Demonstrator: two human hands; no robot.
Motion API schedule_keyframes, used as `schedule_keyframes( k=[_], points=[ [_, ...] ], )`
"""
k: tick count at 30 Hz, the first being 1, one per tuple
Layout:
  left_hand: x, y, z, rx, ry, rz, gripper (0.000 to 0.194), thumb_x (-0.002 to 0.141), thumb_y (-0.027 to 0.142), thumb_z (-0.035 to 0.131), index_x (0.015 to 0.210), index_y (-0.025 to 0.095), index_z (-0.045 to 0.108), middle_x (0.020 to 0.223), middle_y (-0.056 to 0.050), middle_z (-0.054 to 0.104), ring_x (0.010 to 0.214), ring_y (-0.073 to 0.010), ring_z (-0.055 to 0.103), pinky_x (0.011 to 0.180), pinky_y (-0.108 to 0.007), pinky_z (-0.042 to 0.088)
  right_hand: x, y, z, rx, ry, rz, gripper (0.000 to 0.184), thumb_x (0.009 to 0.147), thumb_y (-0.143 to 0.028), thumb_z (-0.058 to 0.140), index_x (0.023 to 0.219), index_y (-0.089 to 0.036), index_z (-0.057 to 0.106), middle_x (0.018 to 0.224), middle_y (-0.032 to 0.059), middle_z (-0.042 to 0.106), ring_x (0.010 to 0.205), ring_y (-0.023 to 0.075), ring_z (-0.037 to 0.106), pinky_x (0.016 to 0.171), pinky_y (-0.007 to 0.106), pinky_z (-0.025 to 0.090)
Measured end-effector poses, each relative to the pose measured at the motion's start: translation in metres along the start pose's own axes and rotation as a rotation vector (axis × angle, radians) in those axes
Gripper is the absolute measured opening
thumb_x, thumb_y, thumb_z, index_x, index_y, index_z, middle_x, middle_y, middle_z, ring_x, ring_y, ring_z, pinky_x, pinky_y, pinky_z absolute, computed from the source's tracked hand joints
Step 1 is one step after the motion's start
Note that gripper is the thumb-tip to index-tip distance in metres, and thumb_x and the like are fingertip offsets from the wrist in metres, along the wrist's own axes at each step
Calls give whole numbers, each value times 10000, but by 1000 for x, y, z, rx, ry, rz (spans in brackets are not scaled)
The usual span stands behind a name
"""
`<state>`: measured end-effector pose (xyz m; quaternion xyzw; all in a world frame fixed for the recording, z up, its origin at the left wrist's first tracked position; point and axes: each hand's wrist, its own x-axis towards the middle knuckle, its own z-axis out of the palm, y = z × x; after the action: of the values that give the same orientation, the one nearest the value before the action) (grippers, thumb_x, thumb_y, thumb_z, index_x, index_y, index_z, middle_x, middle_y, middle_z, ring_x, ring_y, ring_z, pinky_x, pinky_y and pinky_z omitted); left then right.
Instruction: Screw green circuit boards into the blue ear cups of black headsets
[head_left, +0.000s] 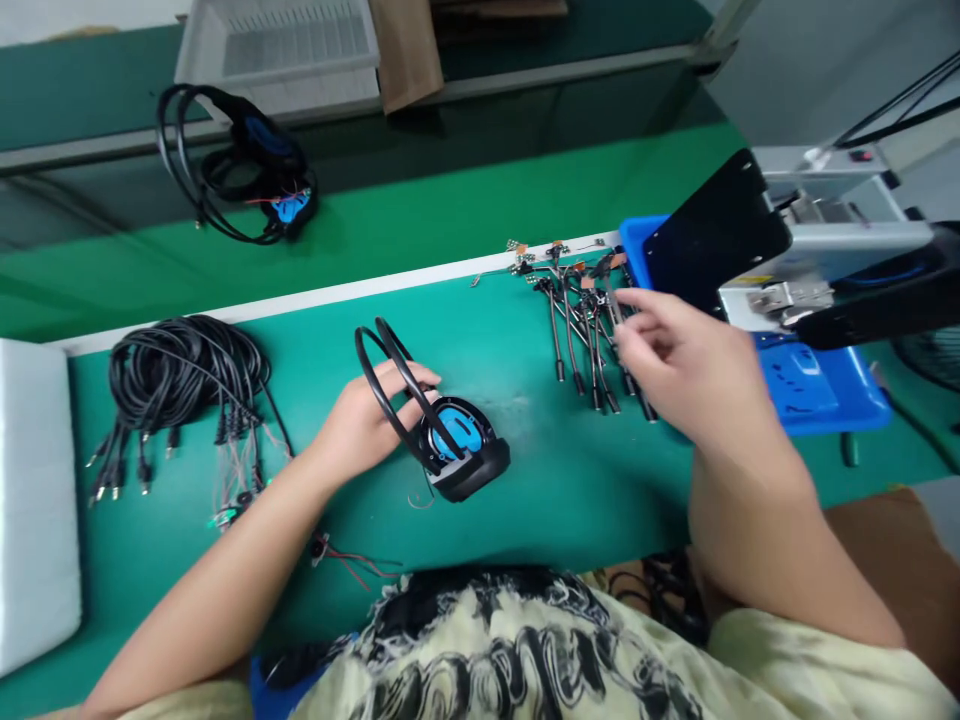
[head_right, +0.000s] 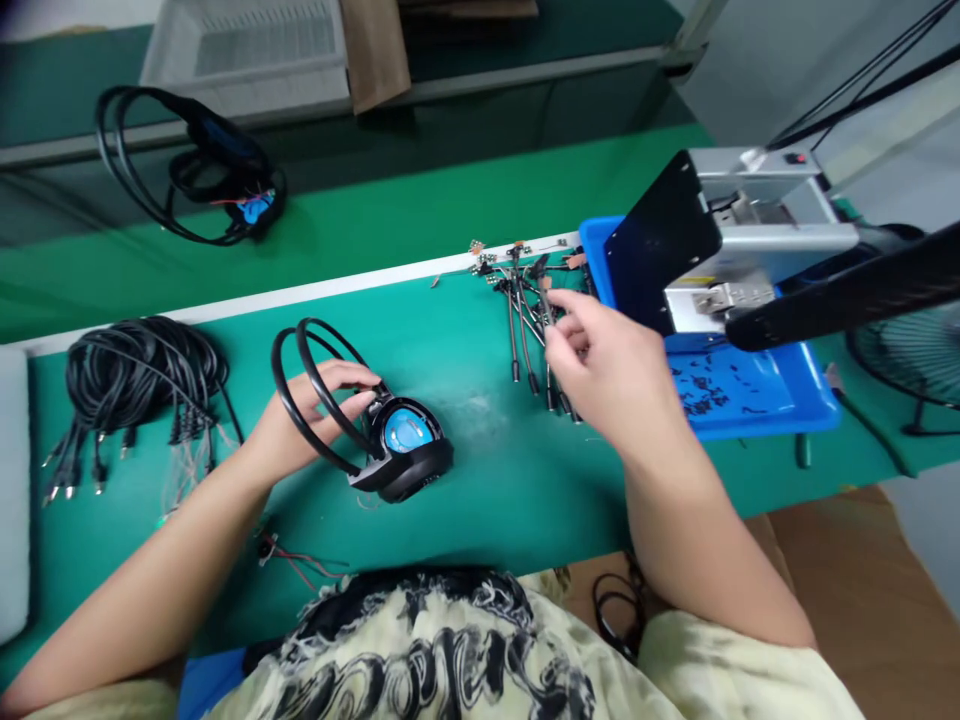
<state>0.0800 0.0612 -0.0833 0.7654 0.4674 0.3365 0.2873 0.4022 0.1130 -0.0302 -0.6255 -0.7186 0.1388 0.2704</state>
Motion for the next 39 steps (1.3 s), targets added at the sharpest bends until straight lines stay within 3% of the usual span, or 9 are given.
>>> schedule_keyframes(
  k=[3, 7, 9, 14, 22, 28, 32, 35, 39],
  points=[
    [12, 5, 6, -31, -12, 20, 167, 924, 288, 586, 1039, 192, 658, 1031, -65, 680, 990, -175, 636, 898, -309, 510, 5, 6, -7, 33, 149, 112, 417, 885, -271, 501, 1293, -253, 584, 814, 27, 679, 649, 148, 628, 674, 321, 500],
    [12, 5, 8, -43, -50, 2, 151, 925, 281, 585, 1014, 188, 665, 997, -57, 679, 948, -159, 639, 867, -284, 508, 17, 28, -1, -192, -150, 189, 386, 799, -214, 547, 1155, -208, 695, 676, 21, 649, 670, 190, 605, 756, 404, 494],
    [7, 2, 7, -32, -58, -27, 155, 926, 290, 583, 1008, 189, 668, 989, -53, 679, 944, -157, 641, 859, -274, 508, 16, 34, 3, -150, -131, 178, 401, 808, -229, 540, 1185, -214, 678, 687, 10, 645, 655, 178, 596, 745, 397, 498],
    [1, -2, 7, -14, -42, -57, 178, 922, 313, 587, 1023, 191, 668, 1002, -52, 682, 970, -164, 640, 888, -281, 506, 1, 22, 2, 163, 160, 38, 390, 919, -264, 450, 1291, -229, 563, 860, 50, 646, 673, 150, 619, 661, 317, 509],
    [19, 6, 23, -194, 152, -256, 447, 975, 472, 437, 1314, 199, 537, 1299, -104, 601, 1200, -229, 573, 1028, -410, 464, 2, -7, -7, -383, -126, -492, 241, 919, -207, 461, 1062, -235, 654, 1006, 74, 662, 987, 265, 600, 918, 462, 465],
    [33, 17, 34, -365, -141, -294, 518, 923, 581, 491, 1212, 181, 647, 1235, -93, 665, 1180, -255, 596, 1041, -378, 443, 33, -41, 41, -355, -179, -771, 230, 929, -156, 451, 921, -204, 676, 1008, 58, 649, 1097, 267, 556, 1113, 575, 304],
    [31, 15, 44, -686, -123, -490, 490, 838, 620, 607, 936, 154, 724, 963, -97, 737, 941, -233, 682, 889, -358, 519, 43, -59, 70, -267, -187, -821, 259, 940, -154, 424, 1033, -208, 659, 1158, 67, 623, 1191, 268, 515, 1130, 551, 314],
    [27, 8, 45, -903, 10, -623, 466, 795, 619, 660, 873, 163, 722, 893, -74, 741, 868, -195, 689, 868, -331, 520, 26, -58, 68, -123, -145, -666, 320, 956, -202, 423, 1241, -177, 568, 1331, 121, 535, 1272, 286, 465, 1075, 498, 404],
    [22, 0, 41, -942, 69, -722, 444, 774, 600, 694, 889, 172, 729, 974, -76, 742, 913, -193, 682, 848, -316, 510, -25, -35, 53, 167, -612, -583, 512, 916, -510, 531, 1326, -206, 493, 1322, 116, 549, 1139, 241, 586, 912, 395, 545]
  ],
)
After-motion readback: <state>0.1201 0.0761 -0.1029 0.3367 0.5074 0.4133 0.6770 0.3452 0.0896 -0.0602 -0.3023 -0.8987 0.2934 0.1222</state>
